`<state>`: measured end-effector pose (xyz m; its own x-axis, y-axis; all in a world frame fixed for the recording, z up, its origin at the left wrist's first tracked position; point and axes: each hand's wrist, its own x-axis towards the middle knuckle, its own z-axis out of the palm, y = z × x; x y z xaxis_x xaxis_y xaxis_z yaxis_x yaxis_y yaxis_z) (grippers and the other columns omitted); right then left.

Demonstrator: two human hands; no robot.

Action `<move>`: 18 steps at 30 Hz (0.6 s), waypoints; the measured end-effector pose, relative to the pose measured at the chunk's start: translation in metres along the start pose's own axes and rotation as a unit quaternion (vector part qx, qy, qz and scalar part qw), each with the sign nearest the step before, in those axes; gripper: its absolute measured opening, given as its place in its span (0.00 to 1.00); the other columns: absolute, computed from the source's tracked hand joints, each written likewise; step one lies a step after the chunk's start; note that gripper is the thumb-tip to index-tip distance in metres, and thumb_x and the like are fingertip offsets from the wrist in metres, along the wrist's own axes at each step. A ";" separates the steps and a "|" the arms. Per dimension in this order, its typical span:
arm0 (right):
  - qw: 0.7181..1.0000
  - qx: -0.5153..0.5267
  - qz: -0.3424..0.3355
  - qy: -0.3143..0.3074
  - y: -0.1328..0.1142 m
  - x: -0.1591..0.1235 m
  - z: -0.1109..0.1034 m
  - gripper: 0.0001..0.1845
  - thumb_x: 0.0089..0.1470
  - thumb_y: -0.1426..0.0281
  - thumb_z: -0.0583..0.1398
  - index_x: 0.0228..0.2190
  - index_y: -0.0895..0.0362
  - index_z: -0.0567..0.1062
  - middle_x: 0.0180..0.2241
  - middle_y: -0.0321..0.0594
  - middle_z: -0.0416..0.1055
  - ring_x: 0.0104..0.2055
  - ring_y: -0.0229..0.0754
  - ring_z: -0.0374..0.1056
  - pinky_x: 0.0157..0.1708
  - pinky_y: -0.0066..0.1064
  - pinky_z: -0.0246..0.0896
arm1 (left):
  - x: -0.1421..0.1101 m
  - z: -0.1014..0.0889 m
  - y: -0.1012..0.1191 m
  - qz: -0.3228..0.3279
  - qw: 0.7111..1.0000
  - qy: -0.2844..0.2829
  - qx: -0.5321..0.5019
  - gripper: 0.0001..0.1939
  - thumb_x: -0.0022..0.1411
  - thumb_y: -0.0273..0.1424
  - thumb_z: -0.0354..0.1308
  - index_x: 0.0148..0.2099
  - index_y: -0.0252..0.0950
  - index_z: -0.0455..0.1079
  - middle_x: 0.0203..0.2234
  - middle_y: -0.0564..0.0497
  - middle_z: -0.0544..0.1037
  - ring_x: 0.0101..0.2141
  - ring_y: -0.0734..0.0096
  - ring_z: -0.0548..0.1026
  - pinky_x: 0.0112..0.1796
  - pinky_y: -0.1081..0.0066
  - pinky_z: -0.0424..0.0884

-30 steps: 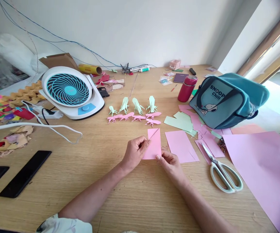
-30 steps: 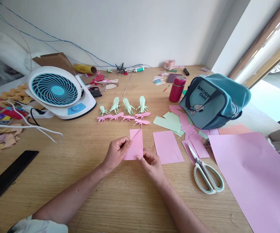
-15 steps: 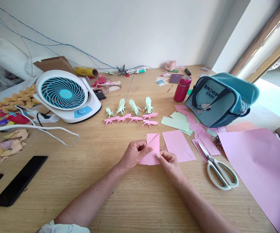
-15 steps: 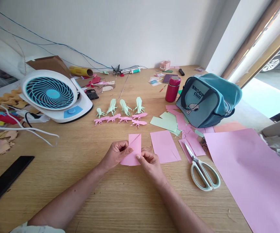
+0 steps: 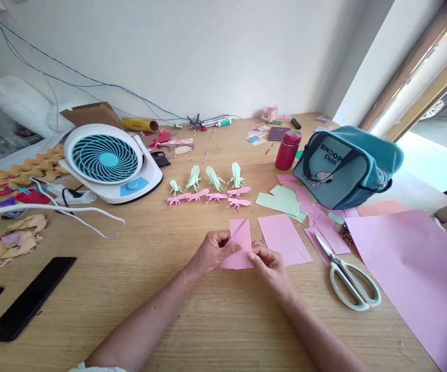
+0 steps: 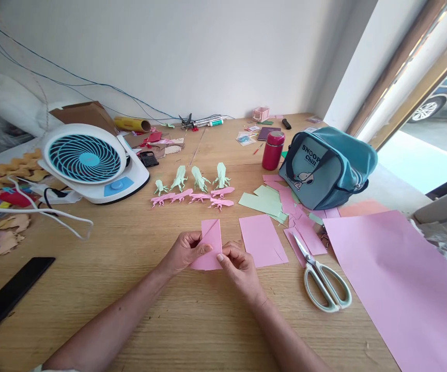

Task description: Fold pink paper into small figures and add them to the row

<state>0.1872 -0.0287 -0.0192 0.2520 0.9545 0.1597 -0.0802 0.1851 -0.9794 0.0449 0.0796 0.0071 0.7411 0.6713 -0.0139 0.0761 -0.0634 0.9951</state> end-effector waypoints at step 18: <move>0.729 -0.635 0.037 0.253 -0.009 -0.115 -0.158 0.24 0.57 0.51 0.51 0.42 0.54 0.74 0.39 0.53 0.68 0.46 0.63 0.68 0.39 0.49 0.67 | -0.002 -0.007 0.035 0.029 0.988 0.119 -0.094 0.27 0.50 0.45 0.67 0.23 0.35 0.53 0.20 0.59 0.53 0.22 0.82 0.51 0.24 0.78 0.47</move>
<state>0.3112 -0.1772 -0.0485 0.6422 0.6825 0.3490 0.7643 -0.5353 -0.3596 0.0414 0.0814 0.0426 0.5608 0.8268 0.0442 -0.1030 0.0166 0.9945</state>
